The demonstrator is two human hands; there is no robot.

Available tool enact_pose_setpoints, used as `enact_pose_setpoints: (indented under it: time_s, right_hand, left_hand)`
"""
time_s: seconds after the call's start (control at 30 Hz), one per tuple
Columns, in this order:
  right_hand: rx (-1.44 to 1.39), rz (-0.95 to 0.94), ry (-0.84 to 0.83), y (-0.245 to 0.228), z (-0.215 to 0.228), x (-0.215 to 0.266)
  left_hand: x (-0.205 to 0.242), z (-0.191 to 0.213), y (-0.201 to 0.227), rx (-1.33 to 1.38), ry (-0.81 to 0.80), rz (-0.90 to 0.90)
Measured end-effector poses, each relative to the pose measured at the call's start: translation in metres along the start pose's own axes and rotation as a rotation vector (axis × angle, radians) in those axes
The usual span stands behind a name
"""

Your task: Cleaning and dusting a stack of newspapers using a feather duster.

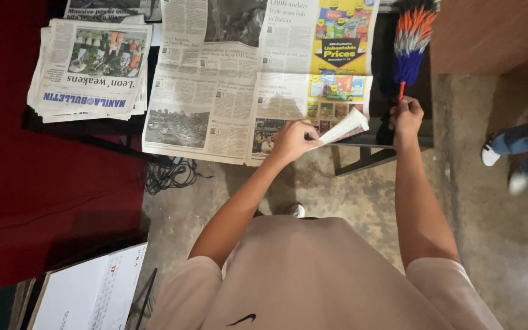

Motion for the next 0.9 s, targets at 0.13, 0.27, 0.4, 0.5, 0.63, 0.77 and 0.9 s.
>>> enact_pose_setpoints:
  time_s: [0.13,0.27,0.4,0.5,0.63,0.77,0.9]
  right_hand:
    - [-0.143,-0.149,0.022,-0.024,-0.018,0.015]
    - [-0.231,-0.210,0.046,-0.014,-0.033,0.021]
    - [-0.175,-0.211,0.023,-0.017,-0.036,0.029]
    - [-0.098,-0.127,0.015,0.000,-0.040,0.019]
    - [0.161,0.168,-0.022,0.003,-0.057,-0.002]
    - [0.479,0.109,-0.114,0.010,-0.072,0.002]
    - [0.533,0.164,-0.138,-0.009,-0.078,0.004]
  left_hand:
    - [0.005,0.030,0.020,0.309,0.057,-0.051]
    - [-0.004,0.040,0.013,0.510,0.129,-0.034]
    - [0.007,0.068,-0.004,0.595,0.156,0.005]
    - [0.016,0.104,-0.018,0.579,0.382,-0.035]
    - [0.031,0.139,-0.068,0.777,0.612,0.077]
    - [0.080,0.159,-0.127,0.922,0.992,0.185]
    - [0.117,0.165,-0.174,0.966,1.129,0.288]
Point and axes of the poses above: each hand's wrist, its own x-axis away from the middle knuckle, its own z-axis out of the back of the hand, y = z × x, the point moved 7 cm from there along -x, towards the middle knuckle, and after that the axes turned 13 degrees about z, right-handed, at the moved point
